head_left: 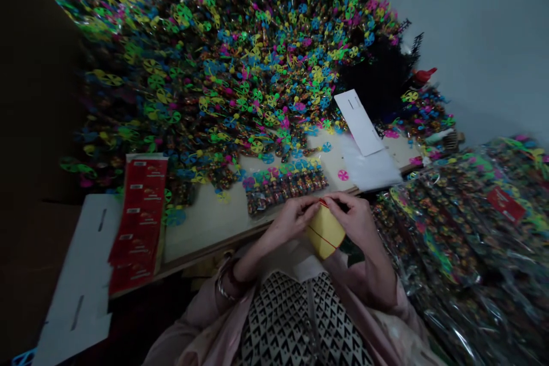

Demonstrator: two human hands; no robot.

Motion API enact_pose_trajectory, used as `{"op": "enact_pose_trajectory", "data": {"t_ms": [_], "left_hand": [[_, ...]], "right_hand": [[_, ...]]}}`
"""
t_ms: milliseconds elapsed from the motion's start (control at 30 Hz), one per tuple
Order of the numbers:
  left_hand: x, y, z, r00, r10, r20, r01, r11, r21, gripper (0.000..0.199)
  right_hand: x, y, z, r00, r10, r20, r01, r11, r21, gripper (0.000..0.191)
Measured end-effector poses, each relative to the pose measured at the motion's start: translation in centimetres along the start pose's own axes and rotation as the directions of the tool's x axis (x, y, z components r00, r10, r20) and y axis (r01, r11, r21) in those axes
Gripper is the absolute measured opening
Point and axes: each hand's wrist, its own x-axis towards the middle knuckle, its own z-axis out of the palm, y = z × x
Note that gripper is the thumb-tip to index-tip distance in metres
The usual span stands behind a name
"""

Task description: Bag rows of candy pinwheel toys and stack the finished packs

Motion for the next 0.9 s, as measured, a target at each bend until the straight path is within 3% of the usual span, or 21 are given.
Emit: {"op": "enact_pose_trajectory", "data": {"t_ms": [67,133,200,300,467,600,800,900], "left_hand": [[0.0,-0.4,0.1,0.999,-0.034,-0.027,0.03,0.989,-0.142,0.038],[-0.1,-0.4,0.2,0.994,-0.069,-0.081,0.048,0.969,-0.243,0.039],[-0.4,0.1,0.4,0.988,-0.101,-0.118,0.058,0.945,-0.323,0.039],[-0.9,1.1,1.2,0.985,-0.123,-0.118,0.062,0.904,-0.423,0.037],[-0.7,1.8,2.9,0.968,-0.178,-0.177,0.075,0.877,-0.474,0.034],[-0.2,1.7,3.8,0.97,-0.199,-0.141,0.11,0.874,-0.474,0.035],[1.0,1.5,5.1,0.975,-0.216,-0.046,0.165,0.852,-0.497,0.039],[1.7,1.2,5.3,0.986,-0.165,-0.028,0.141,0.908,-0.395,0.04]], "right_hand": [[-0.3,0.3,-0.1,1.0,0.025,-0.004,-0.024,0.997,0.074,0.019],[-0.8,0.0,-0.1,0.999,-0.034,-0.031,0.036,0.998,0.059,0.019],[-1.3,-0.5,0.0,0.984,-0.154,-0.094,0.151,0.988,-0.041,0.019],[-2.1,-1.2,0.3,0.923,-0.333,-0.194,0.287,0.93,-0.23,0.022],[-3.0,-0.4,0.9,0.844,-0.46,-0.277,0.356,0.865,-0.352,0.03],[-3.5,1.0,1.1,0.805,-0.475,-0.356,0.362,0.868,-0.34,0.033],[-3.6,1.1,-0.2,0.843,-0.367,-0.394,0.266,0.92,-0.288,0.027],[-3.2,0.7,-1.2,0.875,-0.322,-0.362,0.203,0.922,-0.329,0.022]]}}
